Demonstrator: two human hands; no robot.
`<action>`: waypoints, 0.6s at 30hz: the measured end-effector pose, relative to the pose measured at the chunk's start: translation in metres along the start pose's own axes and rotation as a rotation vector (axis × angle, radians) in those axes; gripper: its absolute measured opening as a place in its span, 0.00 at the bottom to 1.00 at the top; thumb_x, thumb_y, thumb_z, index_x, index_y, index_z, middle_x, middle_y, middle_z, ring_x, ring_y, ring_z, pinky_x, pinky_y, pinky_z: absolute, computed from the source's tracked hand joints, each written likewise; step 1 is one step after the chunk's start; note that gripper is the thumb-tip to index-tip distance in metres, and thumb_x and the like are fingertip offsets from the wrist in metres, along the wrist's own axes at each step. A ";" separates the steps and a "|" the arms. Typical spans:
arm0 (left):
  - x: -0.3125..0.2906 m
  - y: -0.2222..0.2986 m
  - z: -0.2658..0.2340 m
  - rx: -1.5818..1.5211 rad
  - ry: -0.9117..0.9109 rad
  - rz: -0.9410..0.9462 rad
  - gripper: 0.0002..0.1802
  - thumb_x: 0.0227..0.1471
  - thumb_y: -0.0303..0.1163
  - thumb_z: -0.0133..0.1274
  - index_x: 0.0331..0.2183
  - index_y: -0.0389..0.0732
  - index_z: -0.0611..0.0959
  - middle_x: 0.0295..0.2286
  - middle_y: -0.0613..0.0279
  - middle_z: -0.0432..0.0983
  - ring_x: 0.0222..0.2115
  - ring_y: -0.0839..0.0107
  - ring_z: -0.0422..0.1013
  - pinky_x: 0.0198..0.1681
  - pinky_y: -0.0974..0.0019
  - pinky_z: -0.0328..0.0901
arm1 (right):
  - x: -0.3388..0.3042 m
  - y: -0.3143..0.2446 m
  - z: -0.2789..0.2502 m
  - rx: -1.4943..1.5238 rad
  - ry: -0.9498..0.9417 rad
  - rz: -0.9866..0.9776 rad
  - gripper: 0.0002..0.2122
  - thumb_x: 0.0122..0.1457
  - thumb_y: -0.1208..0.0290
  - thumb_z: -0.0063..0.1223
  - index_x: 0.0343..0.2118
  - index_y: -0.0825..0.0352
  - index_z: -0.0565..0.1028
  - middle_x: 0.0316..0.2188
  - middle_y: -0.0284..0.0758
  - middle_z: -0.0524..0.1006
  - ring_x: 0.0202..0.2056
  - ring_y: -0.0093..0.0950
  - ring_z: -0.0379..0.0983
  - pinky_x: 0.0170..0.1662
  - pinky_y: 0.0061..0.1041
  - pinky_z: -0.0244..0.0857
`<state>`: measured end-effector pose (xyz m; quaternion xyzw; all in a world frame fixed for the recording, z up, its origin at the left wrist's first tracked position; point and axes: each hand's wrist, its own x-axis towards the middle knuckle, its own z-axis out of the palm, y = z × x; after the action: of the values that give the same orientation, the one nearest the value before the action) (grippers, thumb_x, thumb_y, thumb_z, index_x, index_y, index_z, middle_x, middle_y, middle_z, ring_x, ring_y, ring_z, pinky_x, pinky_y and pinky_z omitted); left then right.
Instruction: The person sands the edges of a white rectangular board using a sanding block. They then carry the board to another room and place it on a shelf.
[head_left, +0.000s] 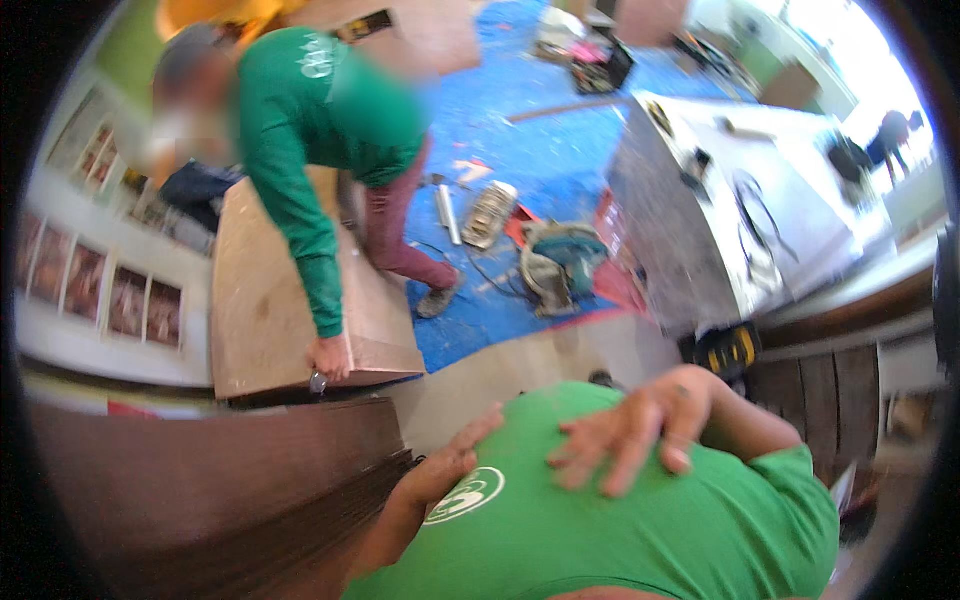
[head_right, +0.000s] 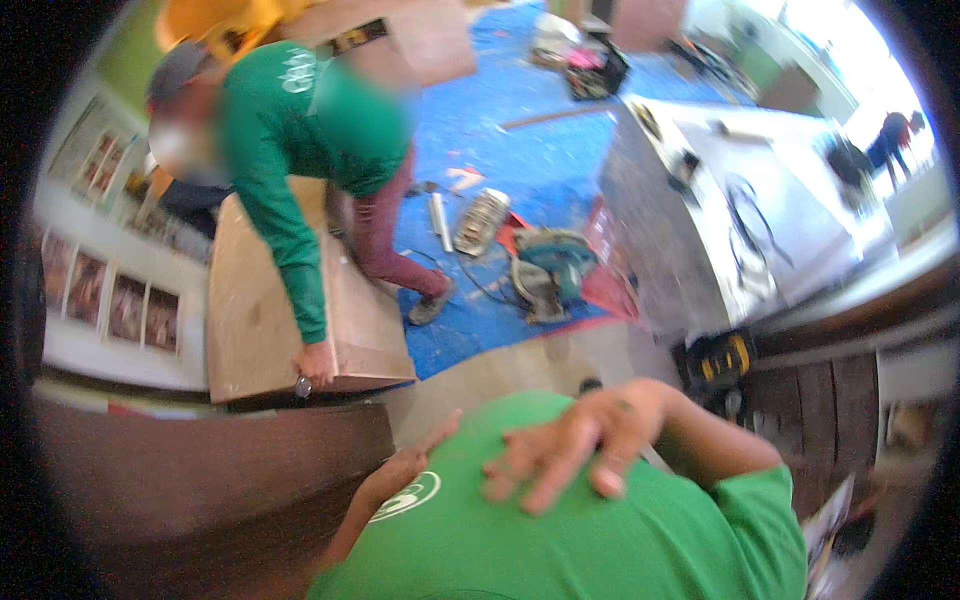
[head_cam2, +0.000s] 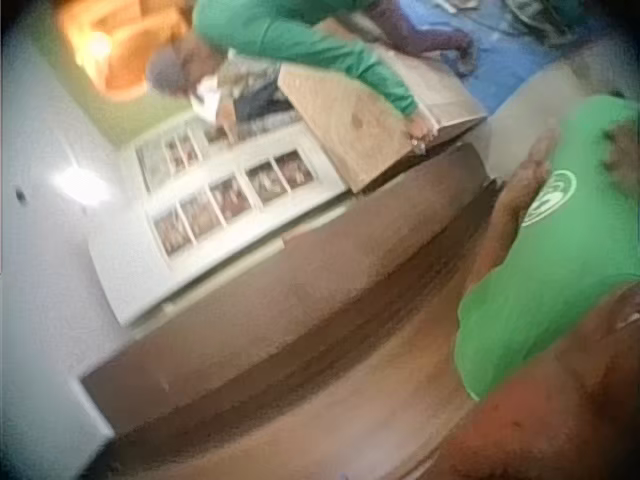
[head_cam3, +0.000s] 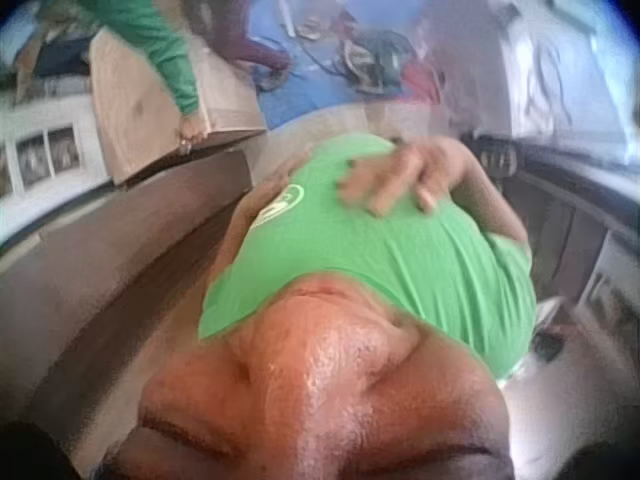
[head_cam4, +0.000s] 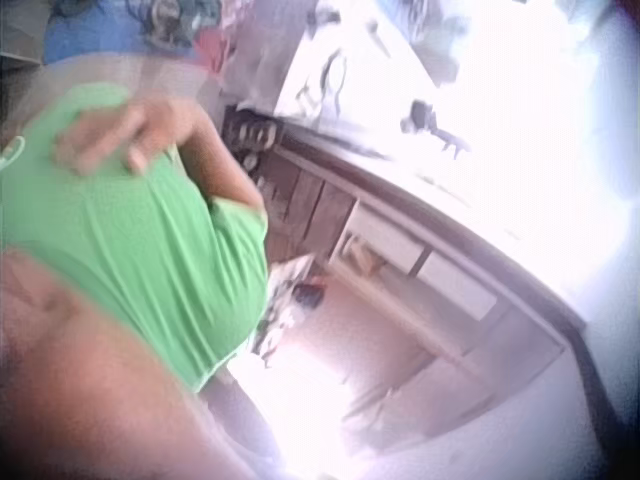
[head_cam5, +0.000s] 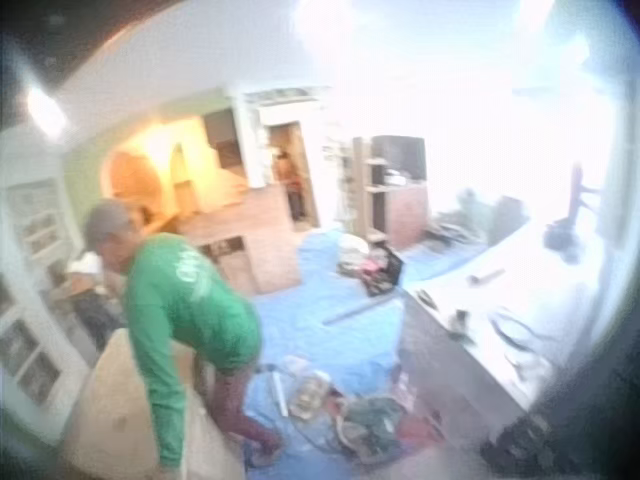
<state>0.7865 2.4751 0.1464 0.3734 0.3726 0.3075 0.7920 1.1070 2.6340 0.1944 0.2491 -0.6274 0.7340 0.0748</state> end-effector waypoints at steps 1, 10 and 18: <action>0.008 -0.011 -0.001 -0.022 0.110 -0.171 0.36 0.62 0.53 0.52 0.62 0.37 0.74 0.69 0.45 0.53 0.70 0.52 0.48 0.71 0.50 0.39 | -0.009 0.010 0.006 -0.021 0.091 0.185 0.28 0.69 0.49 0.49 0.64 0.62 0.71 0.69 0.48 0.62 0.72 0.47 0.49 0.71 0.50 0.35; -0.020 0.027 0.000 0.204 -0.347 0.294 0.34 0.67 0.52 0.45 0.63 0.36 0.72 0.71 0.46 0.46 0.72 0.54 0.42 0.72 0.54 0.41 | -0.145 0.162 0.037 -0.274 1.096 1.422 0.24 0.63 0.46 0.53 0.45 0.64 0.83 0.45 0.42 0.83 0.44 0.42 0.79 0.49 0.41 0.71; 0.000 0.017 0.012 0.601 0.048 -0.333 0.33 0.65 0.54 0.46 0.57 0.38 0.78 0.61 0.41 0.65 0.65 0.55 0.58 0.65 0.55 0.55 | -0.268 0.233 0.083 -0.214 1.502 1.447 0.23 0.61 0.51 0.59 0.49 0.65 0.82 0.47 0.45 0.82 0.48 0.43 0.78 0.53 0.38 0.70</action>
<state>0.7927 2.4799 0.1653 0.5168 0.5206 0.0591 0.6770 1.2631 2.5620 -0.1276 -0.7133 -0.4807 0.5100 0.0098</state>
